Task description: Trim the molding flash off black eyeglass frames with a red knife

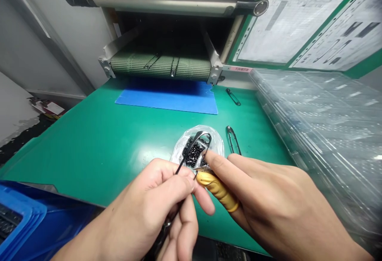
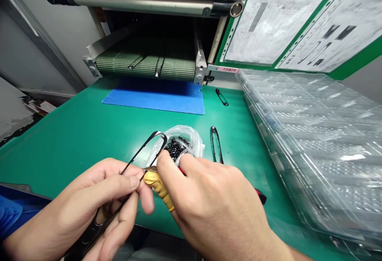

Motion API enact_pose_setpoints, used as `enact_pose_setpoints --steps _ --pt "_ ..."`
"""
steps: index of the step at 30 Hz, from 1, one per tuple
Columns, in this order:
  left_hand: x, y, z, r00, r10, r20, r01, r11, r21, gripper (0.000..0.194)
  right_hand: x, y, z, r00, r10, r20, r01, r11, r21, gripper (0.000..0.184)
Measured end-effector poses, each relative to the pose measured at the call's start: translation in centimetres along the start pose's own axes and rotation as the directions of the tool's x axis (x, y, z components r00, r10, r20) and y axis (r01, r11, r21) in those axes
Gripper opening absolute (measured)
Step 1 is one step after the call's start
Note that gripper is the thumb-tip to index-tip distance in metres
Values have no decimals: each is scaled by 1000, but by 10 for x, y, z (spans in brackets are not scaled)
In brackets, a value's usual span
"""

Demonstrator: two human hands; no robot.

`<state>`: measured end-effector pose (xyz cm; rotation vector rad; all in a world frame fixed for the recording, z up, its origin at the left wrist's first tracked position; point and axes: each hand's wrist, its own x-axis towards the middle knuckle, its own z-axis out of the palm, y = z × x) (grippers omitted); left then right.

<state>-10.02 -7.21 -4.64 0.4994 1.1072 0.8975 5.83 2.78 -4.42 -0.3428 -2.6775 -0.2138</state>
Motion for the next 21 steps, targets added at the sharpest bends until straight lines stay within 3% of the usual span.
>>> enact_pose_setpoints --steps 14,21 --pt "5 -4 6 997 13 -81 -5 995 97 32 -4 4 -3 1000 9 28 -9 1000 -9 30" --pt "8 -6 6 996 17 -86 -8 993 114 33 -6 4 0 988 47 148 -56 997 51 20"
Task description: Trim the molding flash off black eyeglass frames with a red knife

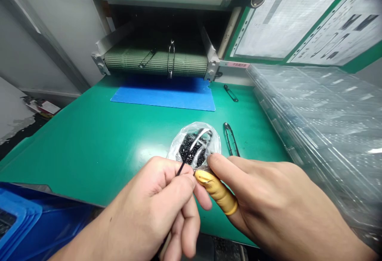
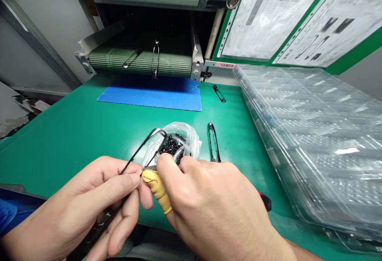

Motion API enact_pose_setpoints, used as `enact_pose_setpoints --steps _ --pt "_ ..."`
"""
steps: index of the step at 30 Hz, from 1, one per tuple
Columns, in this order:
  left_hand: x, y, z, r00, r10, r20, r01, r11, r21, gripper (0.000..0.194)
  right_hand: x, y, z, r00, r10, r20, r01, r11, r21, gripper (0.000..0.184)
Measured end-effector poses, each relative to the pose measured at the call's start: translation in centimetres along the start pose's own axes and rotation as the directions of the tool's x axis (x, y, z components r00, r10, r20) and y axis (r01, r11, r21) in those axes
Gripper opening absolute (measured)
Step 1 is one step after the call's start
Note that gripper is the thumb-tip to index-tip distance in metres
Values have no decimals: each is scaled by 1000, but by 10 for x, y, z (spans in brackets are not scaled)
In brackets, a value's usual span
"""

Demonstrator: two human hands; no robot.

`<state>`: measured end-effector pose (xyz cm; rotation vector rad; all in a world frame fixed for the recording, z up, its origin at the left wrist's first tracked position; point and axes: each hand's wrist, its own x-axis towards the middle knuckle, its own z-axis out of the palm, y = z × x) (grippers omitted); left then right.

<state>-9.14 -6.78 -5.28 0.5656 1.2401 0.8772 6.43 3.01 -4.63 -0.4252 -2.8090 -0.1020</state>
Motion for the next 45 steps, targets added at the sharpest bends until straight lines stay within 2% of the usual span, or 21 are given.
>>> enact_pose_setpoints --steps 5,8,10,11,12,13,14,15,17,19,20,22,24,26,28,30,33,35,38,41,45 --pt "-1 1 1 999 6 50 -6 1000 -16 35 -1 -1 4 999 37 -10 -36 997 68 18" --pt "-4 7 -2 996 -9 89 11 1000 -23 33 -1 8 8 989 147 31 -150 964 220 17" --pt "-1 9 -14 996 82 46 -87 991 105 31 -1 21 13 964 258 70 -266 905 333 20" --pt "2 8 -24 982 187 -8 -179 950 255 29 -2 31 17 947 310 86 -319 873 369 23" --pt "8 5 -38 942 331 -55 -272 850 452 27 -2 41 21 928 361 93 -367 845 389 25" --pt "15 2 -55 875 480 -69 -319 678 662 25 -3 51 26 908 409 94 -411 820 400 27" --pt "22 -3 -74 787 616 -33 -330 466 821 25 -5 61 32 888 449 95 -447 799 401 29" --pt "30 -9 -94 737 675 39 -303 278 912 28 -7 71 37 869 485 96 -481 782 397 29" --pt "42 -21 -131 751 635 180 -292 76 953 36 -13 89 49 840 534 92 -524 757 390 30" --pt "48 -27 -158 778 585 229 -308 36 951 41 -20 102 60 827 558 71 -537 745 397 28" --pt "50 -28 -167 785 562 260 -338 37 940 46 -22 107 64 819 571 50 -540 739 404 26" --pt "54 -19 -174 795 562 227 -368 151 917 47 -26 114 71 793 609 30 -562 711 422 25" --pt "69 4 -170 780 623 60 -332 331 883 37 -28 119 74 752 657 63 -615 662 428 27" --pt "100 37 -159 706 685 -180 -268 493 828 27 -28 122 76 709 696 116 -669 610 425 32" --pt "146 75 -145 645 682 -344 -238 608 757 41 -30 125 77 675 724 142 -703 573 421 37" --pt "194 111 -132 662 597 -454 -211 729 651 49 -32 128 80 644 752 140 -729 548 410 41" --pt "244 150 -120 709 474 -523 -175 836 520 39 -35 134 82 621 771 139 -749 533 393 37" --pt "256 163 -116 734 417 -536 -156 872 465 35 -36 135 81 628 766 140 -743 536 401 34" --pt "254 167 -121 742 405 -535 -163 882 441 33 -34 133 80 642 758 112 -720 546 429 37" --pt "241 163 -135 717 475 -511 -214 847 487 30 -31 129 80 671 739 62 -672 572 471 39" --pt "221 144 -148 656 598 -461 -248 748 616 27 -27 126 83 701 713 15 -621 600 503 35"
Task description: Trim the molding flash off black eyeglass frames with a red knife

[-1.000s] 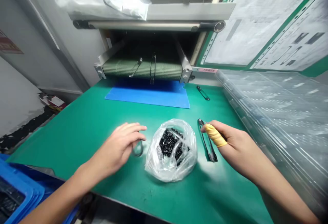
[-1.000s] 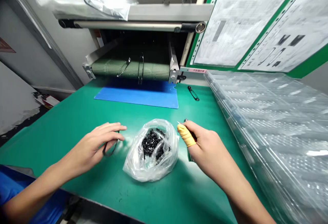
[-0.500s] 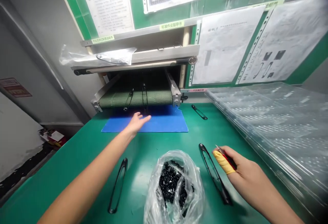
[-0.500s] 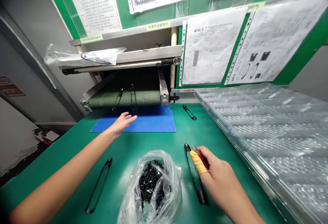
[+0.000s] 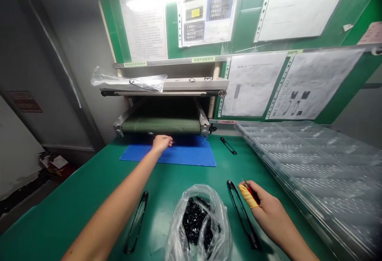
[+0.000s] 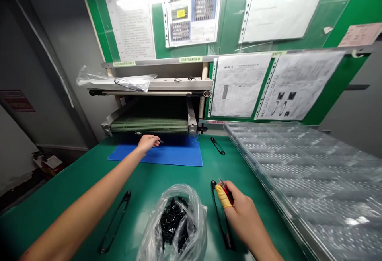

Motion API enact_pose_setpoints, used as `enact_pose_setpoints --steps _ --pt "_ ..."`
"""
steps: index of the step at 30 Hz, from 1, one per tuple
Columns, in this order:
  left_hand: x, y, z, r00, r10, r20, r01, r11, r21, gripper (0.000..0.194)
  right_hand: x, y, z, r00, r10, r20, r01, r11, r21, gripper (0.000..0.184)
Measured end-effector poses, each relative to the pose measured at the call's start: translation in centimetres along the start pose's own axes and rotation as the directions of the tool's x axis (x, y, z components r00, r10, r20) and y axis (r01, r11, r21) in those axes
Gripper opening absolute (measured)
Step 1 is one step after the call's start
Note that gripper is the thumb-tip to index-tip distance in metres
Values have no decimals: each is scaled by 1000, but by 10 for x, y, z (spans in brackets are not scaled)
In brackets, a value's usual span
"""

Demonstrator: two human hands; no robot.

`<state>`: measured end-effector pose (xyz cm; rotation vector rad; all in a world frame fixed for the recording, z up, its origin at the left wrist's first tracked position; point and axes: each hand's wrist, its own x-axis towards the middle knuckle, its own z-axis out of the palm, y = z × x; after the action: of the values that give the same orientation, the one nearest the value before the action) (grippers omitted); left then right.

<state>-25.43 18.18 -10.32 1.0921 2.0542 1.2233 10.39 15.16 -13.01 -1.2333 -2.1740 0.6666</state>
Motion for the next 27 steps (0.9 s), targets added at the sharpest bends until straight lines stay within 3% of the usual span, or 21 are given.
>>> enact_pose_setpoints --steps 4,7,11,14,17,20,23,25,27 --pt "-36 -22 -9 984 177 28 -179 967 180 27 0 -6 1 1000 -8 -17 9 1000 8 34" --pt "-51 -39 -18 960 274 61 -276 886 372 26 0 -12 2 1000 12 -25 -12 1000 25 37" --pt "-32 -55 -29 944 329 33 -282 748 601 36 -1 -17 6 999 33 -32 -31 998 62 37" --pt "-7 -60 -33 925 374 66 -306 630 714 33 -1 -12 7 998 49 -34 -46 995 86 34" --pt "-1 -56 -31 863 480 159 -415 491 766 24 1 -2 4 994 100 -51 -94 989 111 34" --pt "-29 -41 -24 727 638 253 -559 337 758 14 -1 -3 1 986 153 -65 -138 973 185 35" --pt "-92 -16 -20 530 810 250 -658 207 724 32 -7 -31 4 989 148 18 -146 933 331 40" --pt "-143 3 -20 374 901 220 -712 127 690 38 -12 -64 7 980 102 170 -173 863 475 45" --pt "-188 18 -21 152 981 121 -769 41 638 38 -16 -97 9 902 -24 432 -299 686 663 45"
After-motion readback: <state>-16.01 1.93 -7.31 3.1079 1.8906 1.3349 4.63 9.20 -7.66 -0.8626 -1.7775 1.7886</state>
